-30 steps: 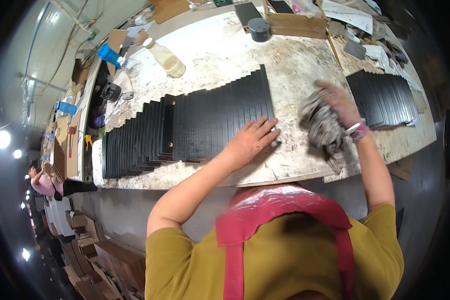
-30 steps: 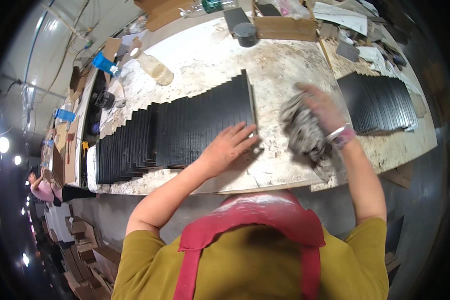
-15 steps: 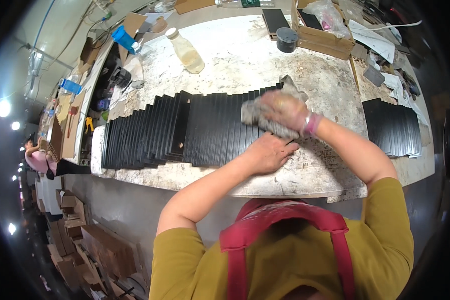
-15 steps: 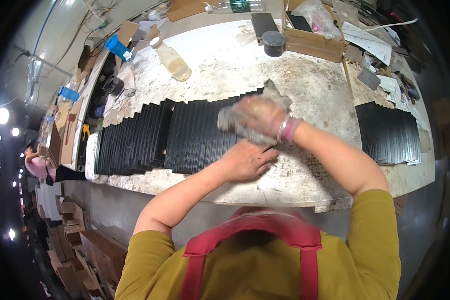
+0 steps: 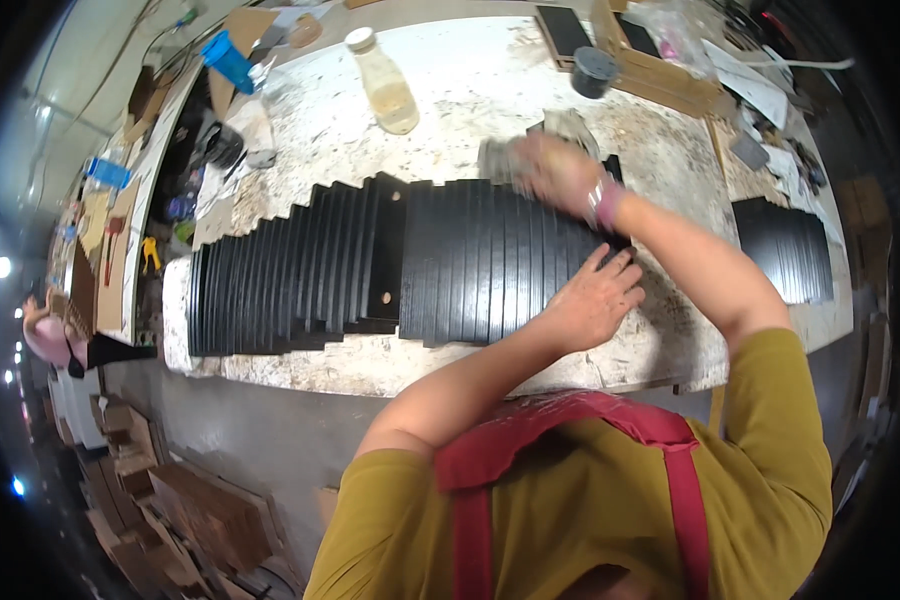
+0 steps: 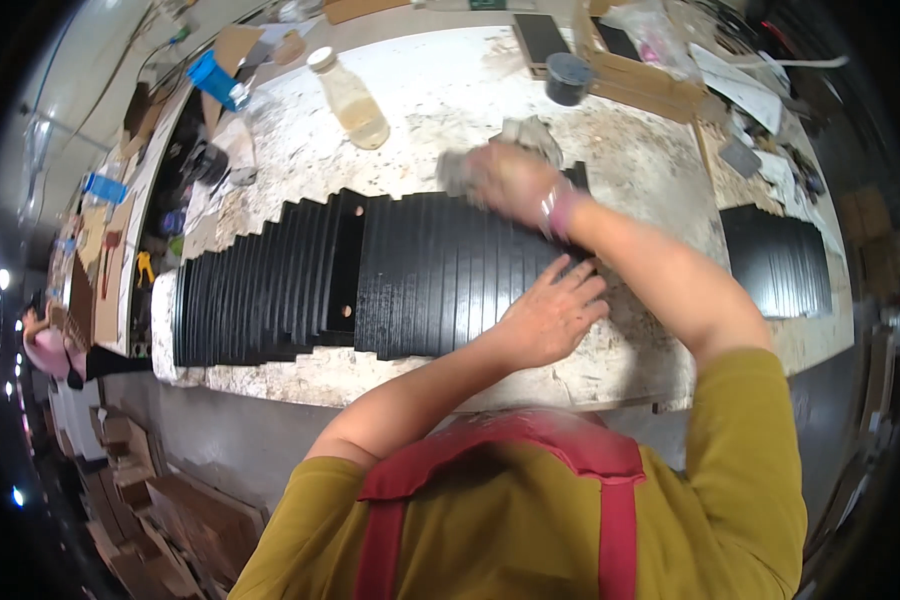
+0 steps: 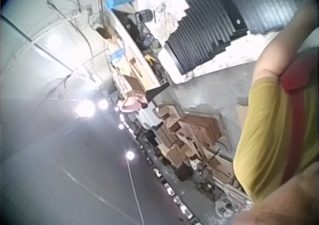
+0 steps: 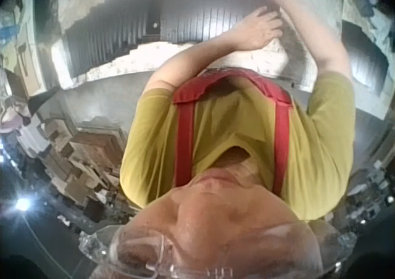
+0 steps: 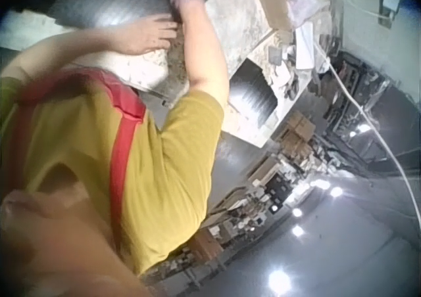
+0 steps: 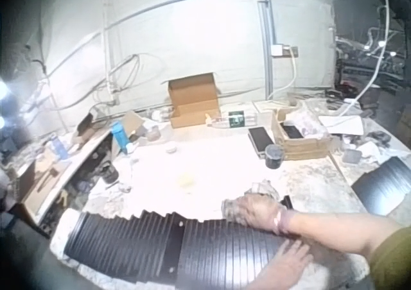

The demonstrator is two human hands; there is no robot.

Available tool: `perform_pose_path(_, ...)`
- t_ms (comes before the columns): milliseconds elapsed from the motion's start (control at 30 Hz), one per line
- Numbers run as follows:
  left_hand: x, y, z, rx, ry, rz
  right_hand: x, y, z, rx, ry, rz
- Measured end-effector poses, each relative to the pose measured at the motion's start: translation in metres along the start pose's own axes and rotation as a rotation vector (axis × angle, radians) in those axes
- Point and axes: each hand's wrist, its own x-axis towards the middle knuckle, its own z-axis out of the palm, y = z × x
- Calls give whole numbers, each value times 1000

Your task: The person wipes a series of black, ridged wooden panels with a cloth, applies liquid from a bottle to the cloth, and then cleans the edges of the panels one by one while arranging them on a workbench.

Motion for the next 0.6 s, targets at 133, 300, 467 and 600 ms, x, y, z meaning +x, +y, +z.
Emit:
perform_pose_path(133, -6, -7, -3, -3, 4, -24, 43, -3, -42, 343, -55, 693)
perform_pose_path(300, 1, -2, -13, -403, -388, -344, -23, -74, -35, -205, -294, -283)
perform_pose_path(467, 4, -7, -7, 47, 115, 75, 2, 22, -17, 137, -291, 387)
perform_pose_path(600, 11, -67, -60, -254, 286, -119, -36, 23, -111, 359, 397, 252)
